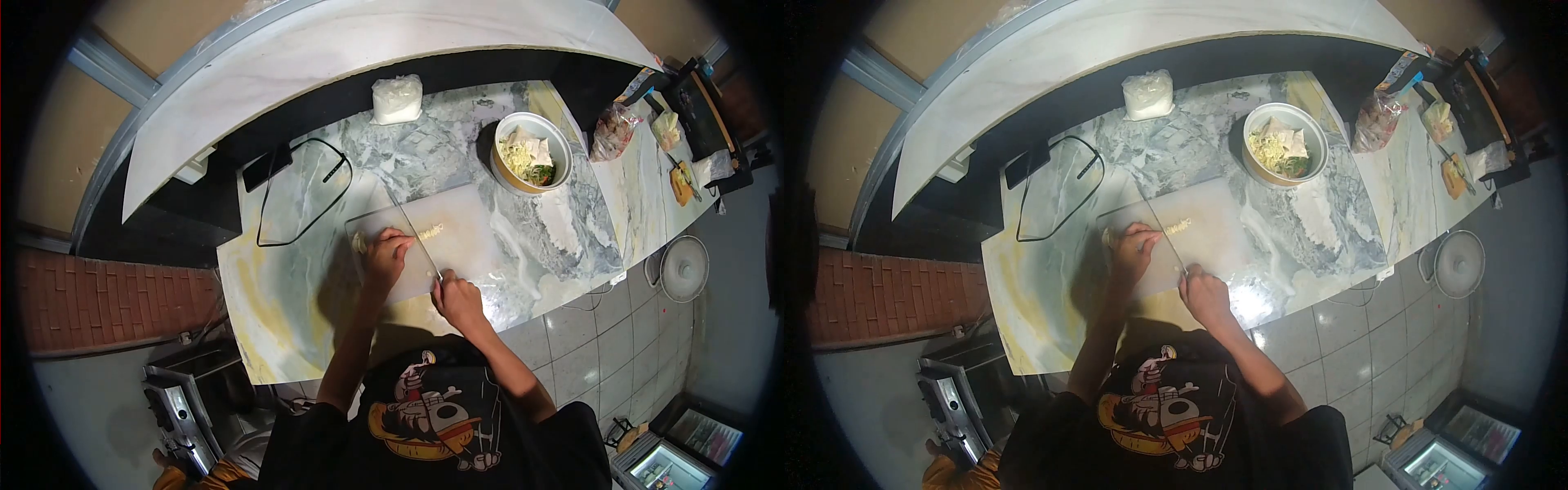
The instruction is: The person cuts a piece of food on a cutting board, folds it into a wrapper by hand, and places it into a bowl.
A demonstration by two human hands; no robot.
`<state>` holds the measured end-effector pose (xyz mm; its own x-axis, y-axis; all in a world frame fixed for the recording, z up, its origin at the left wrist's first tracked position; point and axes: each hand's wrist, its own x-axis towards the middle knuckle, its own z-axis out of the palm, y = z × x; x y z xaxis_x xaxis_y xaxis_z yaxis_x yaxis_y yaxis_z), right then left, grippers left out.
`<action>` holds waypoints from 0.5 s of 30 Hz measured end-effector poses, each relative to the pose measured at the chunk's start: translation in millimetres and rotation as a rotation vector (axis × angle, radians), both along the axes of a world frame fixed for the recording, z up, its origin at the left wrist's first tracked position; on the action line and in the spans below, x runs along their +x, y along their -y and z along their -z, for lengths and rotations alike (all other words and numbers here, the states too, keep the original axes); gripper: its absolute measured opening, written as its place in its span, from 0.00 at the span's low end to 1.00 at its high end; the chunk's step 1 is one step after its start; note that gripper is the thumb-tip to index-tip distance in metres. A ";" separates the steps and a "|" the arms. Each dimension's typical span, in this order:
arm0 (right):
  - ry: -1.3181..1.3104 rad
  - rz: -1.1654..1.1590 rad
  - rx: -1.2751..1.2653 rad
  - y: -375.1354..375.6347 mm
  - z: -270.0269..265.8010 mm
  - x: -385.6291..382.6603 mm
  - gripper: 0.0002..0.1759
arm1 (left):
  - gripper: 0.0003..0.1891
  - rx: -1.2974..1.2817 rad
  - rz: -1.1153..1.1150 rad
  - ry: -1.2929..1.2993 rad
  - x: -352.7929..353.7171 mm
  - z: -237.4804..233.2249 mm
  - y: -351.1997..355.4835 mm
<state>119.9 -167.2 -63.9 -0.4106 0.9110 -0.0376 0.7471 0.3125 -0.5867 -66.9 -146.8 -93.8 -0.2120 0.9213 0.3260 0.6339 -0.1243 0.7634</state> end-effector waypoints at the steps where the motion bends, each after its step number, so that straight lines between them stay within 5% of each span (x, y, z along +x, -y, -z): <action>1: -0.001 -0.001 0.000 -0.6 -0.3 0.0 0.14 | 0.05 0.003 0.001 -0.002 -0.1 -0.8 -0.6; 15: 0.032 0.005 0.027 0.6 3.7 -0.7 0.14 | 0.05 -0.011 0.011 -0.017 -1.2 0.8 -1.9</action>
<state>119.3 -167.7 -67.6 -0.4055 0.9137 -0.0255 0.7666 0.3247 -0.5540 -68.0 -144.9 -94.6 -0.1963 0.9271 0.3193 0.6457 -0.1229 0.7536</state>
